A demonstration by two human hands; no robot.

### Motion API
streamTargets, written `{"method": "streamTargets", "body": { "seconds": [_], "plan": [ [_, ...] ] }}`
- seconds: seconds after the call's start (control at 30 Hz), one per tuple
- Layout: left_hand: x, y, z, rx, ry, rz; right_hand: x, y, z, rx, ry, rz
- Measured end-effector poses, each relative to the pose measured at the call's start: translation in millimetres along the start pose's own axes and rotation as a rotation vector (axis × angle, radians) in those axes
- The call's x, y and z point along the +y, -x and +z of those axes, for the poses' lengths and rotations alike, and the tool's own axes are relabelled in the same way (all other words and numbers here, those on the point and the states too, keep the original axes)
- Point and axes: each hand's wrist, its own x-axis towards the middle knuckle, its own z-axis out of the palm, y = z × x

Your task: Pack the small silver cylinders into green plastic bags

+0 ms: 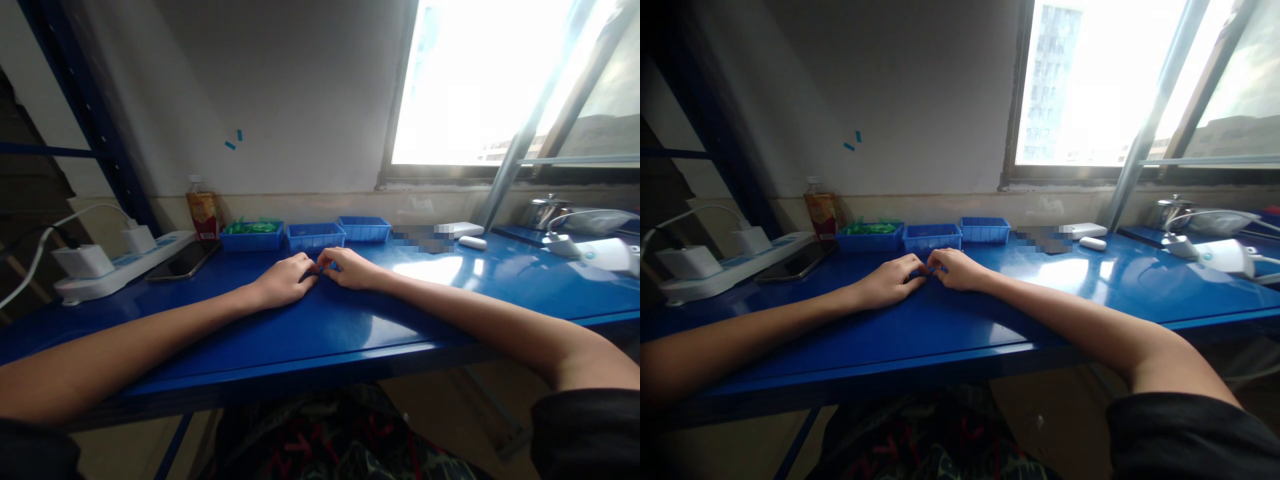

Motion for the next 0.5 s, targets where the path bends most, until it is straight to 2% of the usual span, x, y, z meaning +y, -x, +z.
{"method": "streamTargets", "body": {
  "seconds": [0.17, 0.33, 0.5],
  "plan": [
    [-1.2, -0.9, 0.9, 0.026, 0.115, -0.029, -5.1, 2.8, -2.7, 0.108, -0.04, -0.09],
    [-5.0, -4.4, 0.0, 0.07, 0.522, -0.111, -23.1, 6.9, -10.9, 0.31, -0.057, -0.276],
    [5.0, -1.8, -4.3, 0.019, 0.934, -0.148, -36.2, 8.7, -13.0, 0.385, -0.08, -0.339]
  ]
}}
